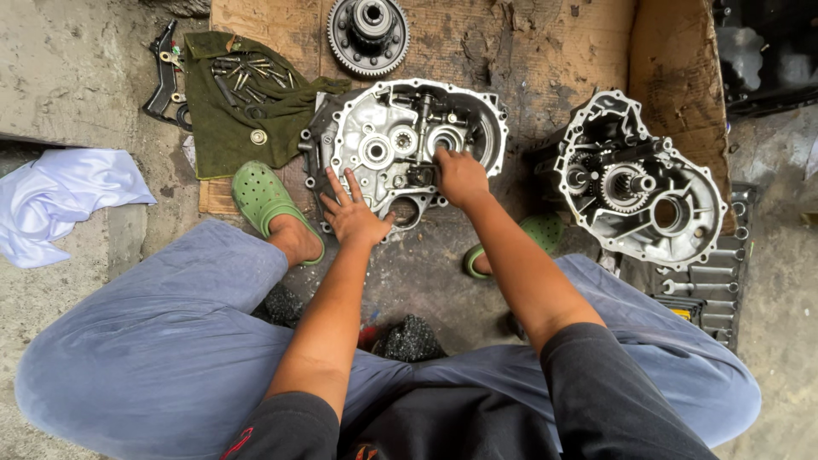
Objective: The person sits on the floor and works on a disassembled engine casing. They manipulate internal components, rotate the casing, and adjust parts by hand. Tools and other engine parts are visible nearby.
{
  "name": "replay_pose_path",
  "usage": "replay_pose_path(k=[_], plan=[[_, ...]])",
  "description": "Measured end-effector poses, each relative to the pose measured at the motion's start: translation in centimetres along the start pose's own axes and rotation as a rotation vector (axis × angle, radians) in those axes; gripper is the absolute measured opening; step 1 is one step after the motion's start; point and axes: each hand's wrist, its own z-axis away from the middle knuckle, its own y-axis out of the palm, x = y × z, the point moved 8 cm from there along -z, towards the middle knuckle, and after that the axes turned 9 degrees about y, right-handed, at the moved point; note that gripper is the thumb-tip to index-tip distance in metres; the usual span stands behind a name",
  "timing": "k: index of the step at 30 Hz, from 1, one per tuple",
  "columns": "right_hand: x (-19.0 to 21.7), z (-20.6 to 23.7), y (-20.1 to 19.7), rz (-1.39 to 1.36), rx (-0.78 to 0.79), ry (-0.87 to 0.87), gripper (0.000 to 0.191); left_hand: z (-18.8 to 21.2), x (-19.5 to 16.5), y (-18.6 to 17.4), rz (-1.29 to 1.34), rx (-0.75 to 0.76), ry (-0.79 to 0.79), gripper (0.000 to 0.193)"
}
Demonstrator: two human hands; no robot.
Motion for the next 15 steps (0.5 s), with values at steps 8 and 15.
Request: replay_pose_path(k=[8, 15], plan=[[1.3, 3.1, -4.1, -0.062, 0.044, 0.000, 0.020, -0.2, 0.5, 0.3, 0.011, 0.010, -0.007, 0.139], [3.1, 2.0, -1.6, -0.286, 0.036, 0.186, 0.022, 0.2, 0.2, -1.0, 0.011, 0.024, -0.008, 0.137]])
